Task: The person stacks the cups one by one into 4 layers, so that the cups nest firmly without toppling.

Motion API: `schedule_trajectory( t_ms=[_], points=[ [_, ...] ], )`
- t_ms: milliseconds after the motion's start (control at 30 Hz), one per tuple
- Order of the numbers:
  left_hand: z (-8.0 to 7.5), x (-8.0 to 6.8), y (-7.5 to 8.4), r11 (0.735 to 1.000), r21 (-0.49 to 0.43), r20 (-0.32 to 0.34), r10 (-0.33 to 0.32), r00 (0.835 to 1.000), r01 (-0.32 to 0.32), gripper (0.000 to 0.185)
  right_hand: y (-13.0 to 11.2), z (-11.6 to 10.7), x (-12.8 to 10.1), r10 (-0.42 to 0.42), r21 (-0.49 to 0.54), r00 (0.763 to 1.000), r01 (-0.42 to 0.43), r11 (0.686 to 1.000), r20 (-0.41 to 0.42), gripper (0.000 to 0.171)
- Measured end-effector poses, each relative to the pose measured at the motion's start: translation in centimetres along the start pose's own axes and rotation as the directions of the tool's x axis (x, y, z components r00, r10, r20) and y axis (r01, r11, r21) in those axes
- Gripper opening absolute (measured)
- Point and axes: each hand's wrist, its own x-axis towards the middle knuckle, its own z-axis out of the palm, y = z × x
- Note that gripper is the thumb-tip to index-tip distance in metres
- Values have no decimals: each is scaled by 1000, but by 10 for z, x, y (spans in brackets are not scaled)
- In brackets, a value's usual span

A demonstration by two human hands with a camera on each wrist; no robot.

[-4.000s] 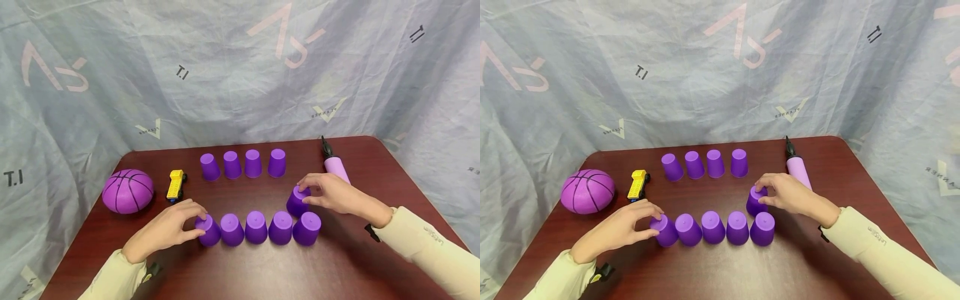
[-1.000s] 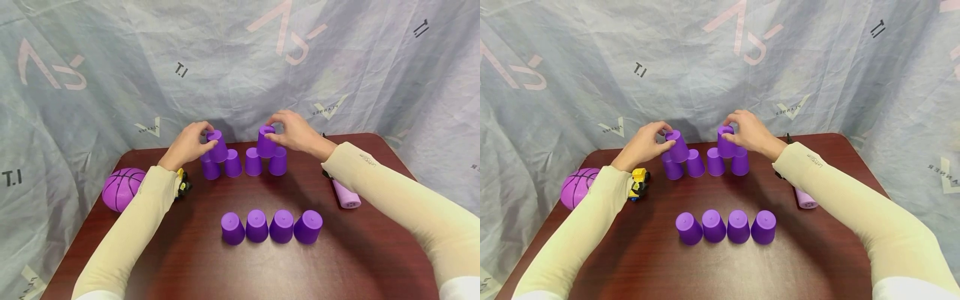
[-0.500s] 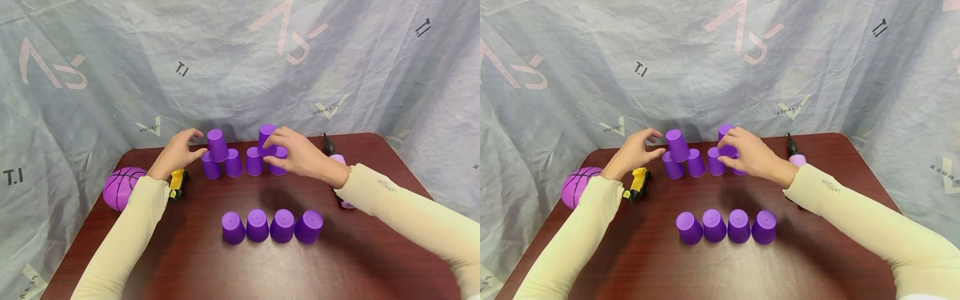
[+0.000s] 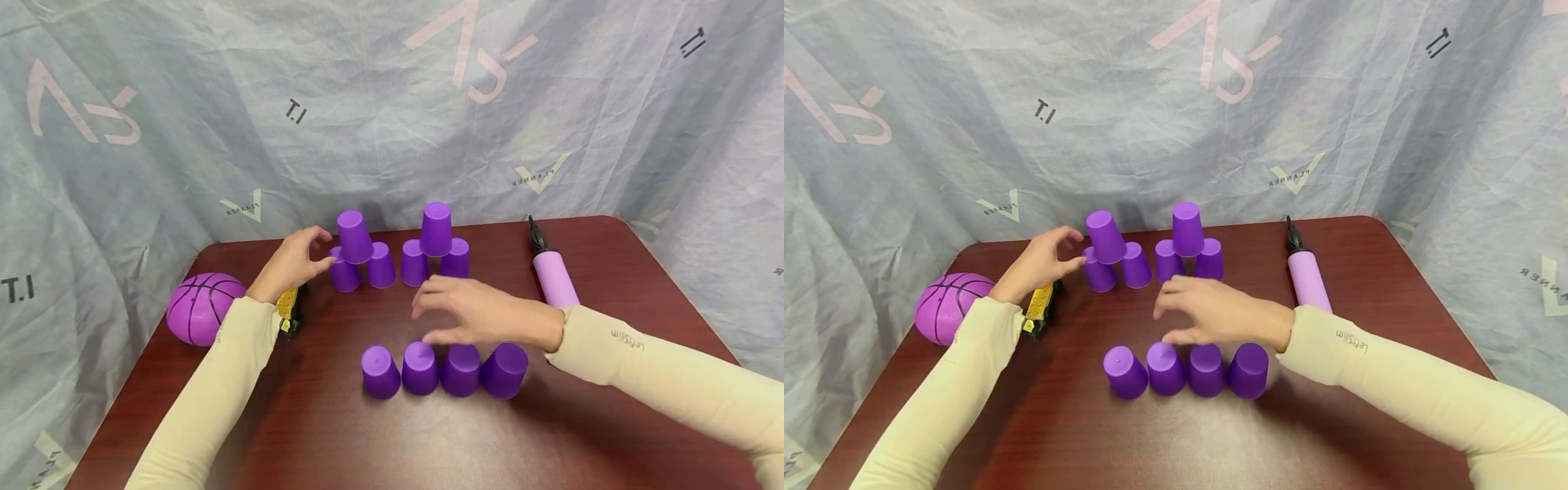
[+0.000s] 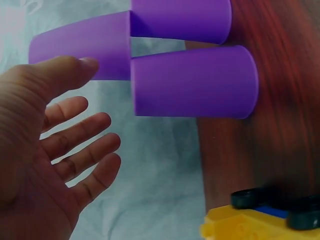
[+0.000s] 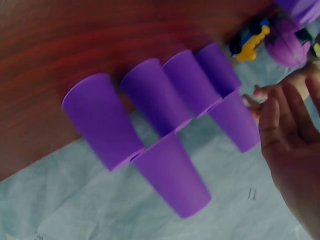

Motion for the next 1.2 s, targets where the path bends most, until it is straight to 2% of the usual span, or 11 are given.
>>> schedule_trajectory(
  t_ms=[133,333,700,867,967,1033,1200],
  points=[
    [5,-1,-5,1000,-14,-7,-5,1000,5,40,-10,9,1,-56,34,993,53,998,103,28],
    [10,-2,-10,1000,-28,-7,-14,1000,14,37,-18,17,2,-65,31,983,60,998,174,24],
    [17,-2,-17,998,-59,-25,17,1000,-18,35,-18,21,0,-42,23,977,38,999,207,24],
    [18,-2,-17,998,-57,-30,11,999,-13,33,-17,21,0,-38,22,977,34,999,212,24],
    [18,-2,-17,999,-54,-27,8,1000,-9,33,-15,18,1,-57,21,981,54,998,186,23],
    [18,-2,-17,999,-52,-25,10,1000,-12,33,-12,13,3,-86,26,987,83,996,139,23],
    [18,-1,-17,1000,-20,-34,18,999,-19,33,-1,-15,15,-112,23,993,113,993,-46,23]
  ],
)
